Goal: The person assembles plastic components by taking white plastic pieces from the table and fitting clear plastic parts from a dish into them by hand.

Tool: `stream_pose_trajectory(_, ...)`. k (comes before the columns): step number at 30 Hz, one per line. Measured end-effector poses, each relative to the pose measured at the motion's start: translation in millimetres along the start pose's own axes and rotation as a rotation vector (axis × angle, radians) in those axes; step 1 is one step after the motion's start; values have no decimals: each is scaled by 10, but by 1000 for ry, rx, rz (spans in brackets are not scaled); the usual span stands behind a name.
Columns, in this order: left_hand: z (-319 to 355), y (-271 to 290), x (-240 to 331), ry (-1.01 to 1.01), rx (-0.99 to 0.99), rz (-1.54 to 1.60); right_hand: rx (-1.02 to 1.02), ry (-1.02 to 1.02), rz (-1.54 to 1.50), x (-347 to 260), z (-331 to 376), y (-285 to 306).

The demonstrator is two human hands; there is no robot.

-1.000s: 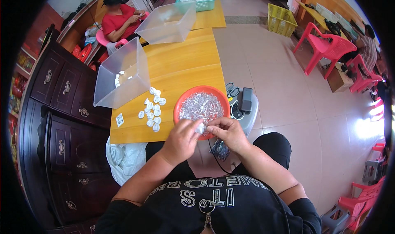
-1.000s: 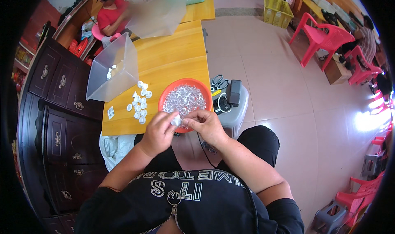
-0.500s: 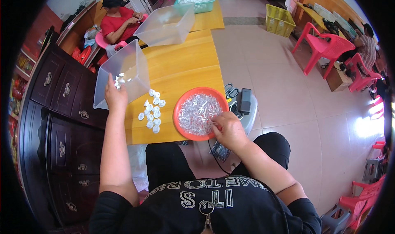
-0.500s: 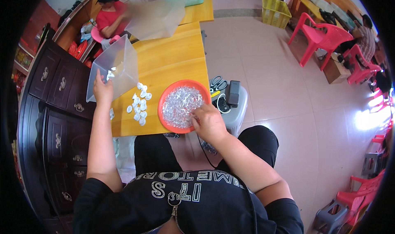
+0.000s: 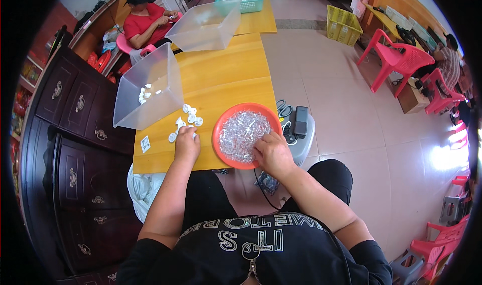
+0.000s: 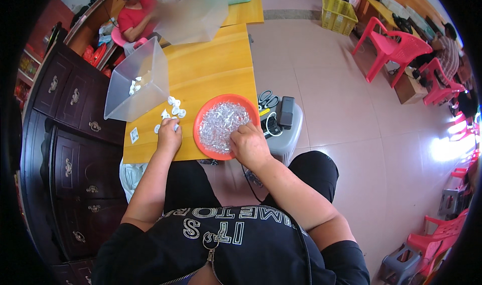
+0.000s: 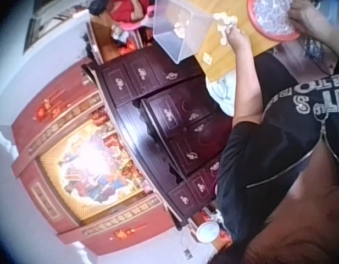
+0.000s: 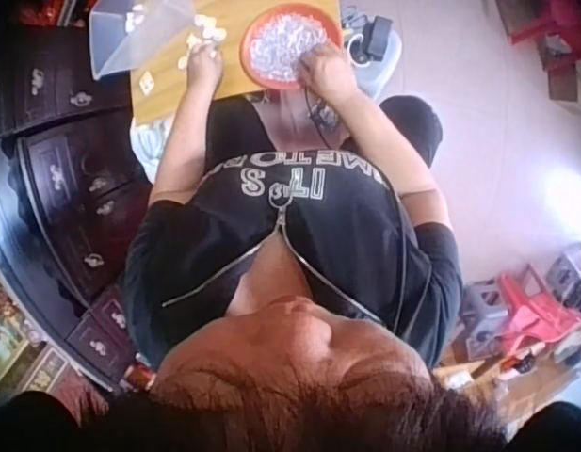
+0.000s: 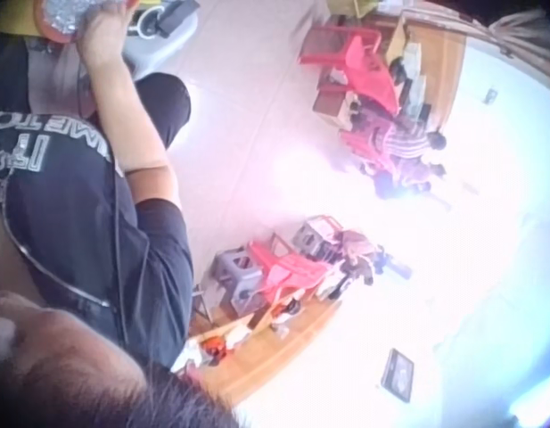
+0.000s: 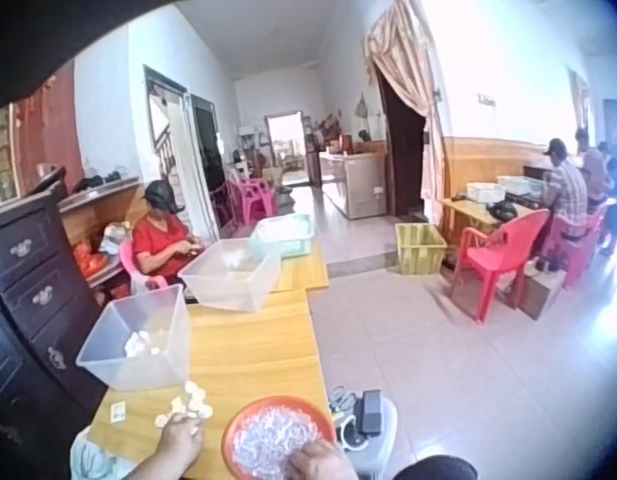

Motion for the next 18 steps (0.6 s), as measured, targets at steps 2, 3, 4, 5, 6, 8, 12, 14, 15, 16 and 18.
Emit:
stream_pose_trajectory(2, -17, 26, 7, -1, 48, 9, 7, -14, -11, -1, -25, -19)
stream_pose_trajectory(3, -39, 58, 32, 43, 112, 113, 14, -31, -20, 1, -29, -24)
stream_pose_trajectory(4, -62, 92, 56, 87, 176, 216, 14, -31, -19, 3, -29, -34)
stream_pose_trajectory(5, -71, 104, 90, 215, 185, 298, 35, -44, -42, 8, -28, -43)
stream_pose_trajectory(6, -71, 145, 158, 217, 185, 297, 55, -57, -67, 10, -28, -54)
stream_pose_trajectory(8, -57, 184, 267, 435, 93, 942, 75, -60, -123, 12, -42, -40)
stream_pose_trajectory(12, 131, 352, 765, 514, -152, 1426, 117, -119, -281, 27, -53, -25)
stream_pose_trajectory(14, 222, 391, 964, 540, -225, 1441, 141, -131, -305, 36, -57, -19)
stream_pose_trajectory(15, 263, 389, 1021, 511, -258, 1421, 168, -141, -330, 31, -62, 0)
stream_pose_trajectory(16, 301, 380, 1065, 483, -292, 1400, 168, -141, -330, 8, -61, 9)
stream_pose_trajectory(18, 357, 360, 1143, 434, -315, 1373, 190, -392, -595, -31, -41, 14)
Point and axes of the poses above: each hand's wrist, its own z-axis away from the middle knuckle, its own y-axis out of the back of the hand, x = y × z, the point moved 1 cm from there along -z, towards the middle knuckle
